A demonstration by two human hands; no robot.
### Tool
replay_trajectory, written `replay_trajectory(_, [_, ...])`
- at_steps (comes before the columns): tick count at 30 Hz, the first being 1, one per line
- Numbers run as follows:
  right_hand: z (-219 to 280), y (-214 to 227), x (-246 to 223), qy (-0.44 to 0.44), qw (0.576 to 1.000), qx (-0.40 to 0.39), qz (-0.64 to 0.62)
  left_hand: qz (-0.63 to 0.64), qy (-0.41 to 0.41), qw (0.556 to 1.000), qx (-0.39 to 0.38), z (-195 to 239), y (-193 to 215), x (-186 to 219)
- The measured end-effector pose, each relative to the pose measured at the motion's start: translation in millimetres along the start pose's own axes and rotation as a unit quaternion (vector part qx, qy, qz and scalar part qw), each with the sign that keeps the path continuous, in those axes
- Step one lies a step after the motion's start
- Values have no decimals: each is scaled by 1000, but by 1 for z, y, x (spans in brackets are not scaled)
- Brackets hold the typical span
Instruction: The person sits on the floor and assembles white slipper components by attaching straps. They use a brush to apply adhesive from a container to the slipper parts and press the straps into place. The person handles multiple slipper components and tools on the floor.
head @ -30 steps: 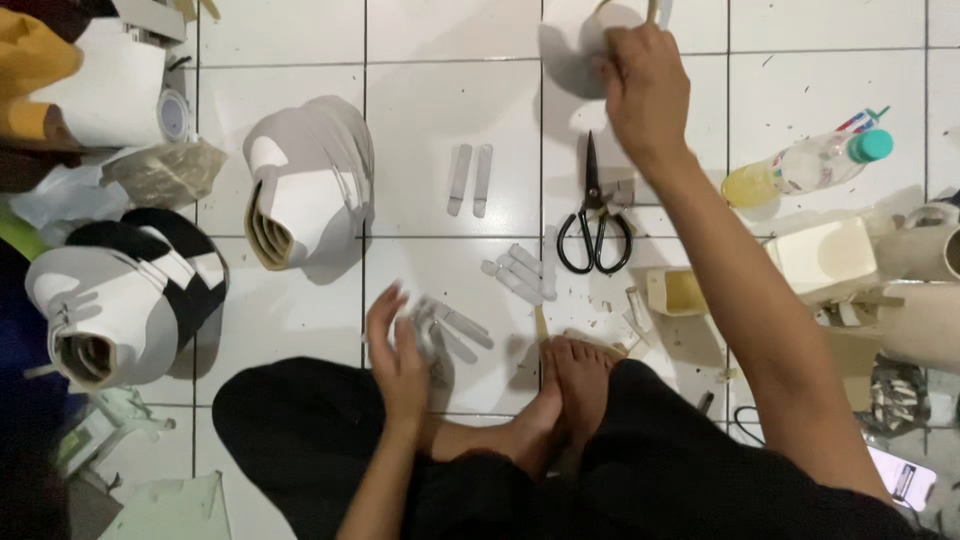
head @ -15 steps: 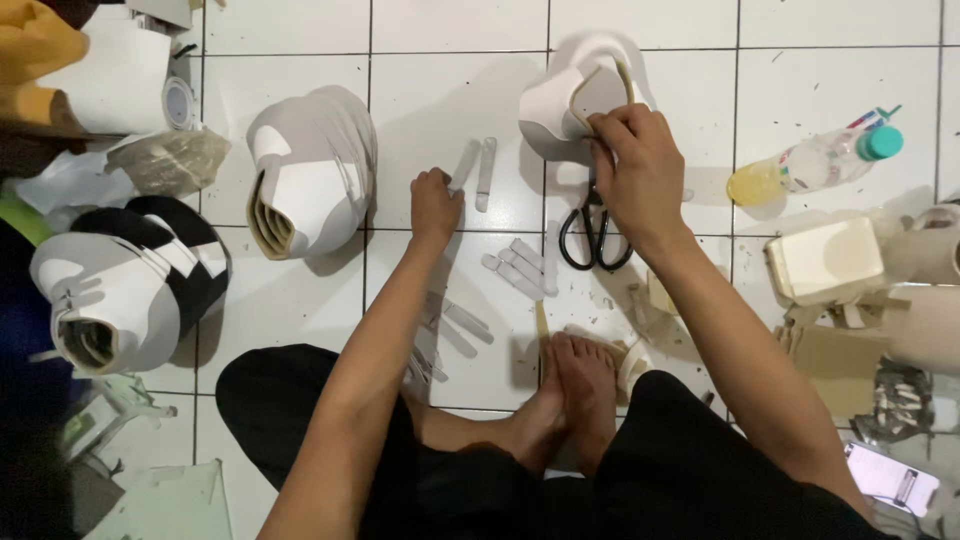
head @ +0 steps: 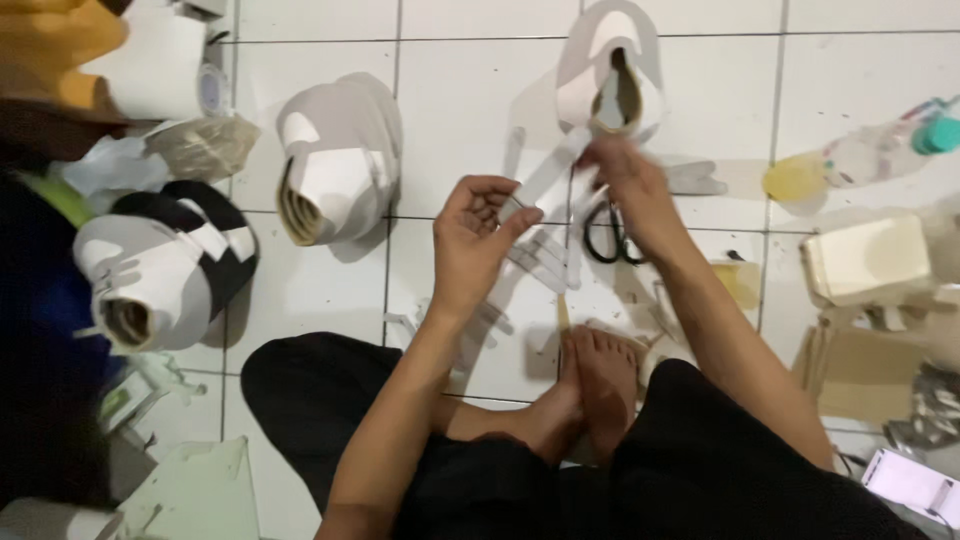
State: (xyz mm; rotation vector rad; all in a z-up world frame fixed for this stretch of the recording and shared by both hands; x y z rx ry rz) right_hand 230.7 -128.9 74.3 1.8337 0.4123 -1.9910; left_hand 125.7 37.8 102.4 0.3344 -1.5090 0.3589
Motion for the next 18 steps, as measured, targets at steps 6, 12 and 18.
replay_trajectory(6, [58,-1,-23,-31,949,120,-291,-19,14,994,-109,28,-39,23])
replay_trajectory(12, [85,17,-7,-4,915,229,-332,88,113,984,-106,45,-53,23])
replay_trajectory(18, [95,31,-9,0,894,296,-338,217,203,948,-116,53,-71,24])
Point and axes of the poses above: each hand's wrist, its own z-axis away from the middle knuckle, its own y-axis out of the back of the hand, x = y × z, the point moved 7 cm from there along -z, towards the middle knuckle, and after that the axes turned 9 degrees about -z, right-handed, at the moved point
